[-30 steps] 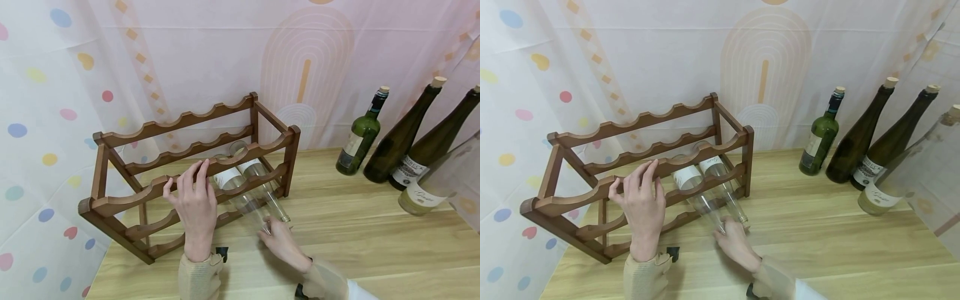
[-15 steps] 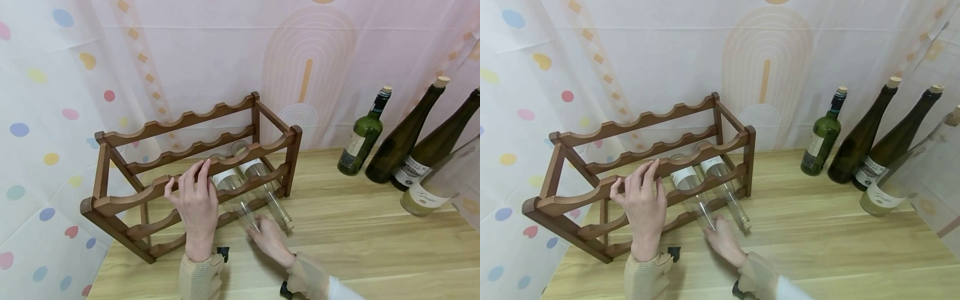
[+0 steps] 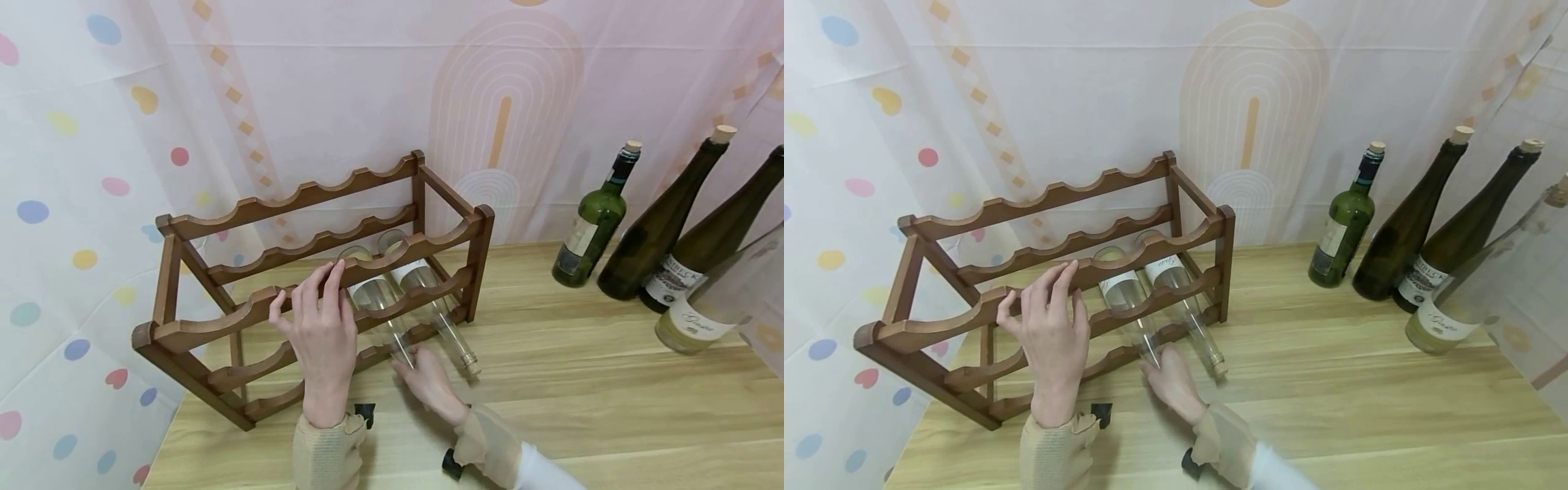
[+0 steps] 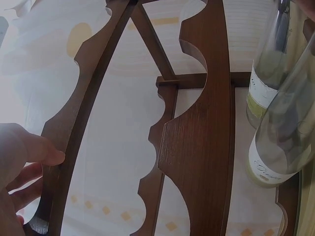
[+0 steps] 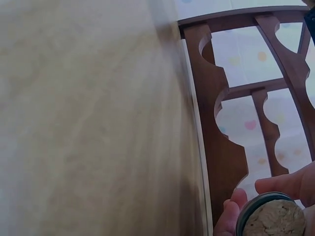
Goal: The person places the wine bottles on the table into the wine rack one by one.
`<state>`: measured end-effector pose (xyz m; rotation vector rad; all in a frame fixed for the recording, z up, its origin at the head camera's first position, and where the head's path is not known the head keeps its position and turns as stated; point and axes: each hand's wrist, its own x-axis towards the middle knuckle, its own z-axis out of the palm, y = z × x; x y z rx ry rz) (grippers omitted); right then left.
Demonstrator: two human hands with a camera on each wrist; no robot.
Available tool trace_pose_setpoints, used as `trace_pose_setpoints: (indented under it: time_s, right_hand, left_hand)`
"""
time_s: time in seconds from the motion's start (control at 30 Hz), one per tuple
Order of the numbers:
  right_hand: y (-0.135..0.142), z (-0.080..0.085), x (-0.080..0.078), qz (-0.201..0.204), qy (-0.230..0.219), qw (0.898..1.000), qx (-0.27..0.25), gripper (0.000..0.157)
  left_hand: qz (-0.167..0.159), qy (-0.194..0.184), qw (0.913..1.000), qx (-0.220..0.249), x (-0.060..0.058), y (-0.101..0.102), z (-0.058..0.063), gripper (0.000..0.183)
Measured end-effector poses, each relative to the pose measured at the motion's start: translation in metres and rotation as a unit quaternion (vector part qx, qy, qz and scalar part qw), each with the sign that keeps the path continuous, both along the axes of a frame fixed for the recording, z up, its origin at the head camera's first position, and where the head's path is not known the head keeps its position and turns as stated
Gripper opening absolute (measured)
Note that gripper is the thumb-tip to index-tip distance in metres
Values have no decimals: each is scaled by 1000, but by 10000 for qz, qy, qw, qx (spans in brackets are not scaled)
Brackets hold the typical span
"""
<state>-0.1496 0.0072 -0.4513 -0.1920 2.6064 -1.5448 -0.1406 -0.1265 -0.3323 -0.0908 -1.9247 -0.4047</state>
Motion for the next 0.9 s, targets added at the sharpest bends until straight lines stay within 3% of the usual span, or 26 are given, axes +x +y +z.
trace_pose_setpoints:
  time_s: [0.17,0.33,0.43,0.67,0.9]
  right_hand:
    - [-1,3,-3,68,-52,9999,80,38]
    - [3,9,-4,450,-122,9966,685,36]
    - [8,14,-4,653,-103,9919,1080,41]
    - [17,20,-1,629,750,9780,1842,45]
    - [17,16,2,538,1276,9637,2284,44]
  left_hand:
    - [-19,3,10000,12,0,0,0,34]
    - [-16,-16,10000,2,0,0,0,34]
    - [-7,-28,10000,-1,0,0,0,34]
    - [-9,-21,10000,8,0,0,0,33]
    - [-43,-22,10000,19,0,0,0,33]
